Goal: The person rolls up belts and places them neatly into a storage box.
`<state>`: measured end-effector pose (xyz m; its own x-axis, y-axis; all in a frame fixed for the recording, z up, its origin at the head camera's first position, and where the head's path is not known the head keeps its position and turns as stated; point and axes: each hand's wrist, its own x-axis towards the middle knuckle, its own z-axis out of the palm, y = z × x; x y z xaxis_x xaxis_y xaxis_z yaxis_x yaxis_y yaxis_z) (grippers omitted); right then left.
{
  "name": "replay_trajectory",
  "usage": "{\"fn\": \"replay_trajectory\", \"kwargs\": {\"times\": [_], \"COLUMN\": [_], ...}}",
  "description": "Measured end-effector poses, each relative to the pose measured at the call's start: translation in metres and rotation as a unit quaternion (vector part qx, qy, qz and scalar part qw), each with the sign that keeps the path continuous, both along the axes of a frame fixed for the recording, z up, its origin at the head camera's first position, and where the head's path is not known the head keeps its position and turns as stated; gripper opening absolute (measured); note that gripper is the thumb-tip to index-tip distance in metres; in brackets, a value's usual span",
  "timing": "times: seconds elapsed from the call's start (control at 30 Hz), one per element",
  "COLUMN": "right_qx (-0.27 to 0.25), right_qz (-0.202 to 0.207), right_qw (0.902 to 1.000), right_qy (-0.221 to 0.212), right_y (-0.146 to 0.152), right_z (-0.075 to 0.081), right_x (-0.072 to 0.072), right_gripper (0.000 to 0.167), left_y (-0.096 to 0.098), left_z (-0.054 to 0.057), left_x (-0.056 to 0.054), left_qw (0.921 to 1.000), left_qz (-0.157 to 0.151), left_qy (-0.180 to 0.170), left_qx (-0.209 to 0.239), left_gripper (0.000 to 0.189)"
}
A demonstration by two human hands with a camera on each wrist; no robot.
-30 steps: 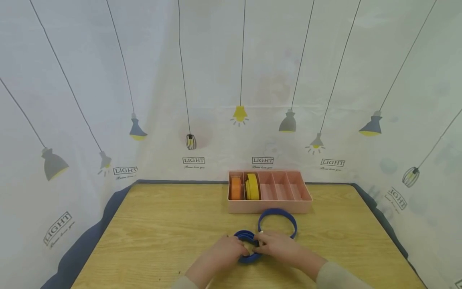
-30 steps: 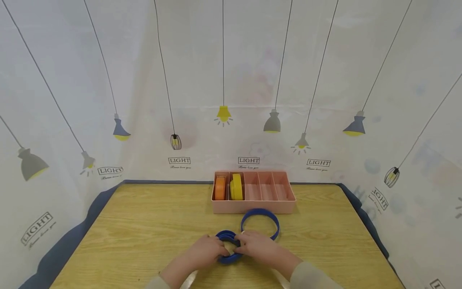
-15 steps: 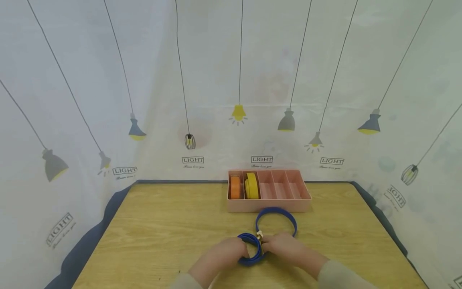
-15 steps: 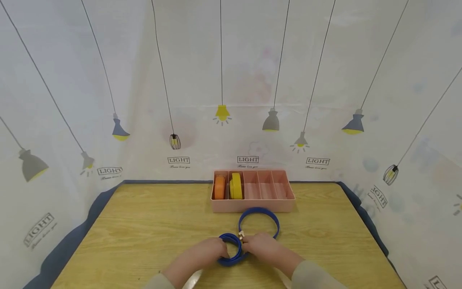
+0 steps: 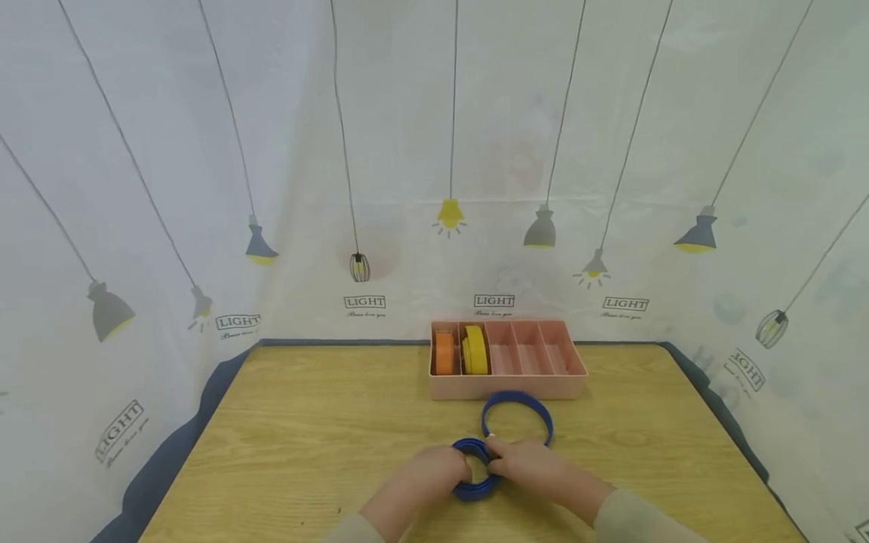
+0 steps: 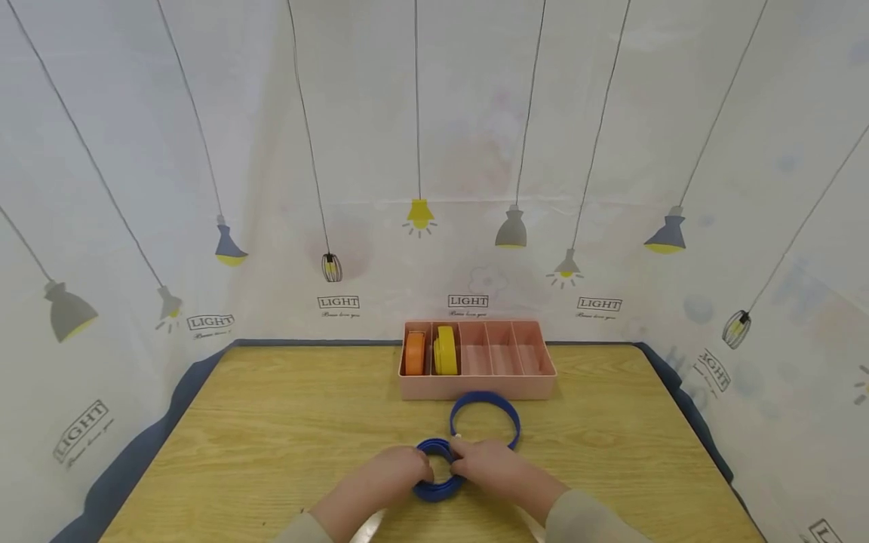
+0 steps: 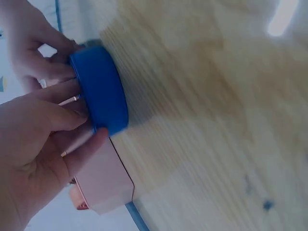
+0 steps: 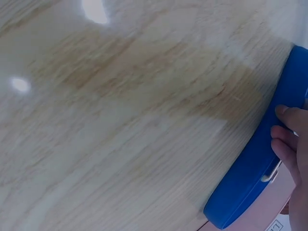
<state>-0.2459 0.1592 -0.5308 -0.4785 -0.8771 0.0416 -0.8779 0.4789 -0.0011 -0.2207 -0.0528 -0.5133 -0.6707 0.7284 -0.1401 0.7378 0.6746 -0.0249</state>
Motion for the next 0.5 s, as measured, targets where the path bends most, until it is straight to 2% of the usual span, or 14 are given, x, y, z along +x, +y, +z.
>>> {"fn": "replay_trajectory", "kwargs": {"times": [0.1,0.23,0.33,0.43,0.5], "right_qx": [0.015,0.04,0.037,0.03,0.015], "right_qz": [0.014,0.032,0.036,0.053,0.066], "right_qw": [0.9994,0.9955,0.9959,0.9958,0.9951], "right_qy": [0.027,0.08,0.075,0.068,0.072], "right_y": [-0.005,-0.011,-0.013,-0.01,-0.007], "right_z": [0.001,0.004,0.005,0.004,0.002], "right_x": [0.002,0.004,0.005,0.004,0.003], "right_gripper": [0.013,0.024,0.027,0.033,0.037], "left_y": [0.008,0.018,0.021,0.021,0.019], "left_z": [-0.004,-0.004,-0.004,-0.006,-0.006], "left_x": [0.005,0.01,0.011,0.009,0.007], "left_qw": [0.999,0.9981,0.9959,0.9949,0.9947], "left_qz": [0.036,0.056,0.065,0.079,0.09], "left_qy": [-0.022,0.028,0.06,0.053,0.032], "left_qx": [0.015,0.001,-0.019,-0.035,-0.038], "left_gripper": [0.01,0.007,0.012,0.019,0.026]}}
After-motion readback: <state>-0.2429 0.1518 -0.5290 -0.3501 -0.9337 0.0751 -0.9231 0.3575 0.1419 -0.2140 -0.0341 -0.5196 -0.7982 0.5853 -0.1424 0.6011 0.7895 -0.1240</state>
